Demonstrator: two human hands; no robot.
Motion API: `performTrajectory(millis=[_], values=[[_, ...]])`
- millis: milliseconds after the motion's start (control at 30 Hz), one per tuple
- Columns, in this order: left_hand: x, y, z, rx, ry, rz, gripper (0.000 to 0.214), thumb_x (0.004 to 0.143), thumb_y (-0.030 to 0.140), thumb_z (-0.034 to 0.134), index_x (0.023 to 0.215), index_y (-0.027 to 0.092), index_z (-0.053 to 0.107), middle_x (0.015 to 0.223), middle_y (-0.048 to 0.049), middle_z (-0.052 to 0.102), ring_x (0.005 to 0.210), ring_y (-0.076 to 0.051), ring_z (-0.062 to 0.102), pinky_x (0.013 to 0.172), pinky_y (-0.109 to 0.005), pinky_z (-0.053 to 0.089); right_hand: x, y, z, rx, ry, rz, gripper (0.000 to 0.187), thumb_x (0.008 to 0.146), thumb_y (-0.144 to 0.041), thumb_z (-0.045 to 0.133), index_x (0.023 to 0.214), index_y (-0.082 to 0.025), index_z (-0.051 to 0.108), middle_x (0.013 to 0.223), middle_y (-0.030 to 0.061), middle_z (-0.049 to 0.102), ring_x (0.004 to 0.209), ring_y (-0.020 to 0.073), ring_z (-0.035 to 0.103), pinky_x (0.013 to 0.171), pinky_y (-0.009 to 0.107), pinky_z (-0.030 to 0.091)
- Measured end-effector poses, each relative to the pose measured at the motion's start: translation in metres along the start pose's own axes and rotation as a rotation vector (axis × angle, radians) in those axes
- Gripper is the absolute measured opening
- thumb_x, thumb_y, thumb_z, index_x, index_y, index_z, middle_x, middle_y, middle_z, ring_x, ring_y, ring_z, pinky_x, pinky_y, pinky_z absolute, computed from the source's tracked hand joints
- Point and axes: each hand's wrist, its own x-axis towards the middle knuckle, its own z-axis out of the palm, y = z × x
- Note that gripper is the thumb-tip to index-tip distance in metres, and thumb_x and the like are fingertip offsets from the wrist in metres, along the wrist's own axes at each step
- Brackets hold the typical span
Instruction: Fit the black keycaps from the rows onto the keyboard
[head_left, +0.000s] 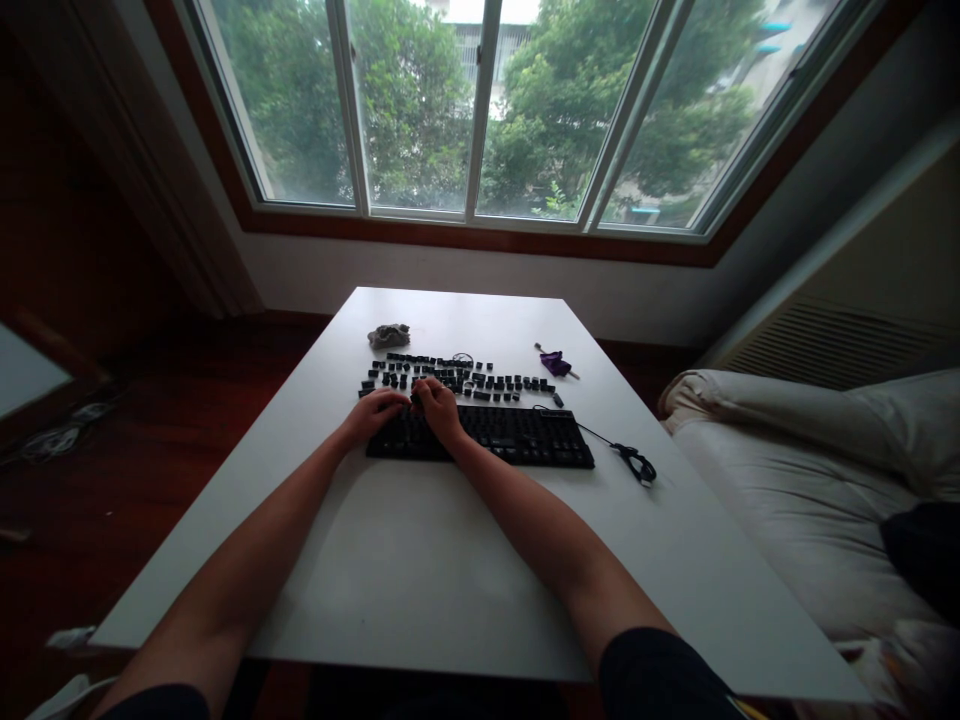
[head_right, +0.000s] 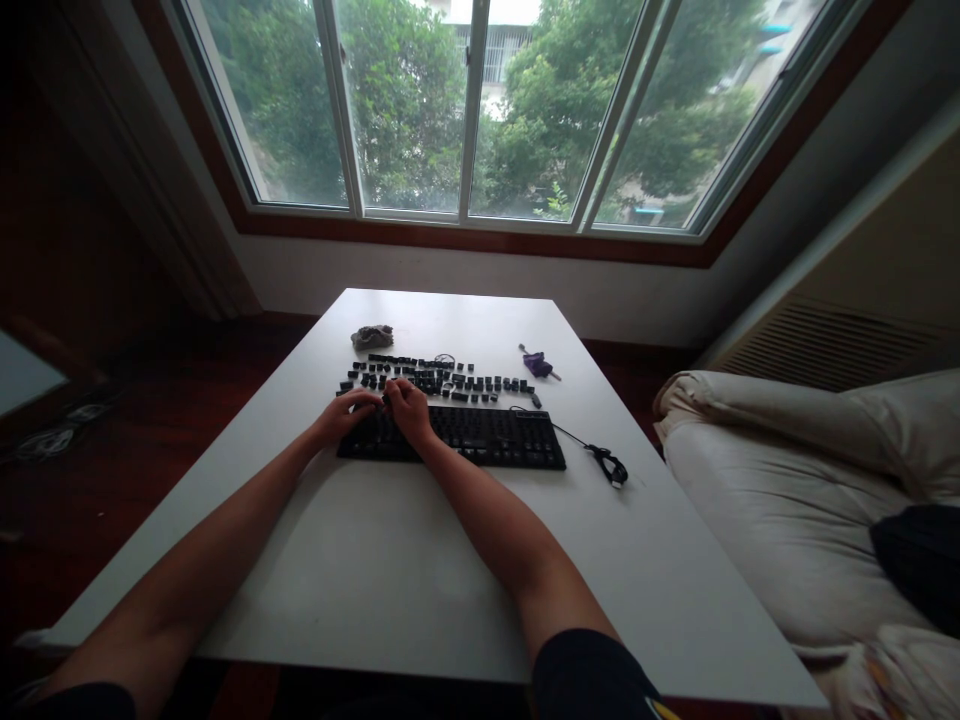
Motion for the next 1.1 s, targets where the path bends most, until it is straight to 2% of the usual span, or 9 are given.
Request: performTrajectory(millis=[200, 533, 733, 900, 1000, 1100], values=[[0.000, 0.000, -0.001, -0.066, -0.002, -0.021, 0.029, 0.094, 0.038, 0.053, 0.109, 0.023, 0.073, 0.106, -0.0064, 0.069, 0.103, -0.023, 0.063, 0.097, -0.038, 0.049, 0.005, 0.003, -0.001, 0.099, 0.059, 0.081, 0.051, 0.085, -0.071, 0.049, 0.079, -0.021, 0.057, 0.063, -0.0013, 0.057, 0.051, 0.0142, 0.058, 0.050, 0.026, 0.046], [-0.002, -0.011, -0.002, -0.051, 0.167, -0.112, 0.029, 0.092, 0.036, 0.053, 0.111, 0.021, 0.069, 0.110, -0.0058, 0.069, 0.097, -0.021, 0.064, 0.085, -0.034, 0.052, 0.003, 0.005, 0.005, 0.159, 0.084, 0.142, 0.054, 0.082, -0.073, 0.052, 0.077, -0.020, 0.057, 0.058, -0.0015, 0.058, 0.047, 0.0135, 0.057, 0.045, 0.024, 0.042], [-0.005, -0.020, -0.005, 0.088, 0.352, -0.156, 0.030, 0.090, 0.032, 0.056, 0.117, 0.024, 0.066, 0.107, -0.0053, 0.070, 0.092, -0.020, 0.065, 0.082, -0.034, 0.053, -0.007, 0.006, 0.013, 0.049, 0.073, 0.137, 0.052, 0.085, -0.070, 0.048, 0.075, -0.020, 0.058, 0.059, -0.0020, 0.057, 0.046, 0.0123, 0.055, 0.045, 0.023, 0.041], [-0.010, -0.024, -0.009, 0.258, 0.403, -0.123, 0.034, 0.087, 0.028, 0.060, 0.120, 0.025, 0.066, 0.105, -0.0064, 0.070, 0.100, -0.024, 0.063, 0.094, -0.041, 0.049, -0.021, 0.004, 0.015, 0.040, 0.069, 0.121, 0.050, 0.086, -0.068, 0.050, 0.074, -0.020, 0.059, 0.059, -0.0020, 0.055, 0.046, 0.0123, 0.055, 0.044, 0.023, 0.041], [-0.012, -0.027, -0.010, 0.329, 0.404, -0.100, 0.031, 0.086, 0.026, 0.061, 0.117, 0.024, 0.068, 0.106, -0.0080, 0.071, 0.105, -0.027, 0.060, 0.099, -0.044, 0.046, -0.029, -0.006, 0.008, 0.114, 0.099, 0.101, 0.049, 0.086, -0.066, 0.051, 0.074, -0.020, 0.058, 0.061, -0.0016, 0.055, 0.048, 0.0123, 0.055, 0.045, 0.024, 0.042], [-0.013, -0.029, -0.010, 0.396, 0.410, -0.098, 0.027, 0.086, 0.024, 0.061, 0.112, 0.025, 0.070, 0.106, -0.0080, 0.071, 0.109, -0.029, 0.057, 0.100, -0.046, 0.042, -0.040, -0.019, -0.009, 0.095, -0.004, 0.072, 0.049, 0.086, -0.066, 0.054, 0.074, -0.019, 0.059, 0.061, -0.0011, 0.055, 0.049, 0.0130, 0.054, 0.046, 0.025, 0.044]])
